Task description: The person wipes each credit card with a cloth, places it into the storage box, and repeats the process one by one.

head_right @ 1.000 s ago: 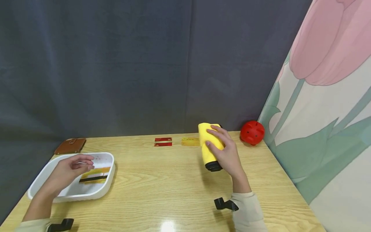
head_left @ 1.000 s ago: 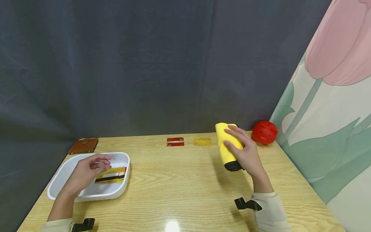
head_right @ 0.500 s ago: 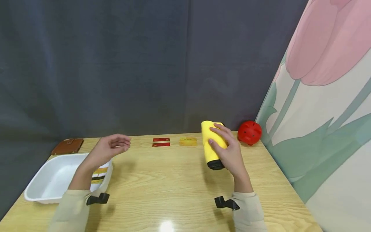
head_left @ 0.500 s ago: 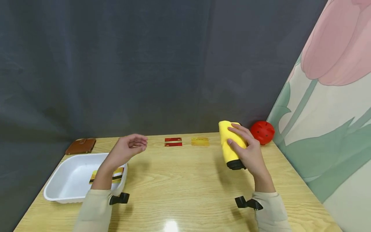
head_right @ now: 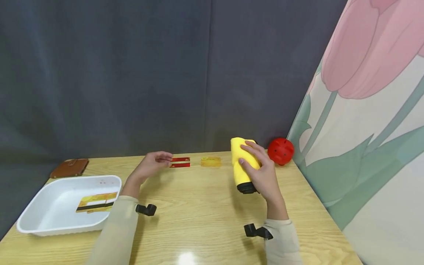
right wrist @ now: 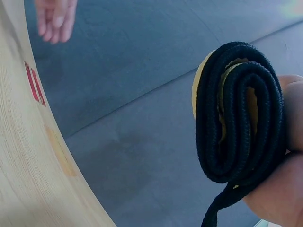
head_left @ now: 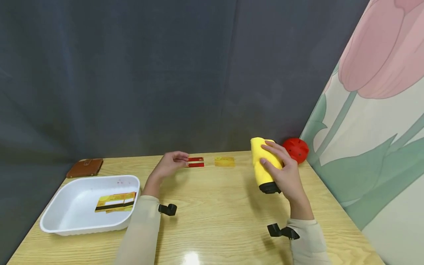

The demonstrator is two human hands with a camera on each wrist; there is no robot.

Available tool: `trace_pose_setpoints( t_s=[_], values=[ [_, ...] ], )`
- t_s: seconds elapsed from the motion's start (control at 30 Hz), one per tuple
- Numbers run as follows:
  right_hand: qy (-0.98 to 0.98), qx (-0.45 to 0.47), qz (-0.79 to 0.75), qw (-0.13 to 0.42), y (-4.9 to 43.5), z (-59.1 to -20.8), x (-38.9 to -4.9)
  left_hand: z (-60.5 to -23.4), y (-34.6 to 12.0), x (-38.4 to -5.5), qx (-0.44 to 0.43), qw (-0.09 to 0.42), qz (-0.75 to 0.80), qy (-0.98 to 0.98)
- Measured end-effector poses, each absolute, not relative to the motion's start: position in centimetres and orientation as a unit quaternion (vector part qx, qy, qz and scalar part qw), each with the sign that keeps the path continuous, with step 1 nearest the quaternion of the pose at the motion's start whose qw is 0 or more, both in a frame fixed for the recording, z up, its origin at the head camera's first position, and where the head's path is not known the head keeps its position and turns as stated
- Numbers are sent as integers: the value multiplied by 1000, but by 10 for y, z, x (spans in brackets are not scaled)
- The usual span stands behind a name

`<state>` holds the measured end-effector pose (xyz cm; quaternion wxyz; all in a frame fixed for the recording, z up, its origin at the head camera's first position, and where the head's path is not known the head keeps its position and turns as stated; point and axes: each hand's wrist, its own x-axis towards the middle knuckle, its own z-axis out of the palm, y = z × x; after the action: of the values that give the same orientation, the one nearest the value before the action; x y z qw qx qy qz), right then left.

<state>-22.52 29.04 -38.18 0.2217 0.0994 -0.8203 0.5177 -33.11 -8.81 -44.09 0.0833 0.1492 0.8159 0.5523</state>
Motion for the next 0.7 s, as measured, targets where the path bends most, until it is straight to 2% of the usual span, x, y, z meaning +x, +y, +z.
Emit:
trace_pose_setpoints(
  t_s=[0.13,0.3,0.4,0.7],
  values=[
    [-818,94,521,226,294,-382,-222,-465,-83,-344,112,80,542,829],
    [-814,96,525,228,298,-380,-221,-488,-78,-354,88,36,556,826],
    [-816,93,525,222,299,-381,-219,-498,-80,-358,84,28,561,823],
    [-817,90,529,213,299,-383,-216,-506,-96,-359,115,61,532,837]
  ],
)
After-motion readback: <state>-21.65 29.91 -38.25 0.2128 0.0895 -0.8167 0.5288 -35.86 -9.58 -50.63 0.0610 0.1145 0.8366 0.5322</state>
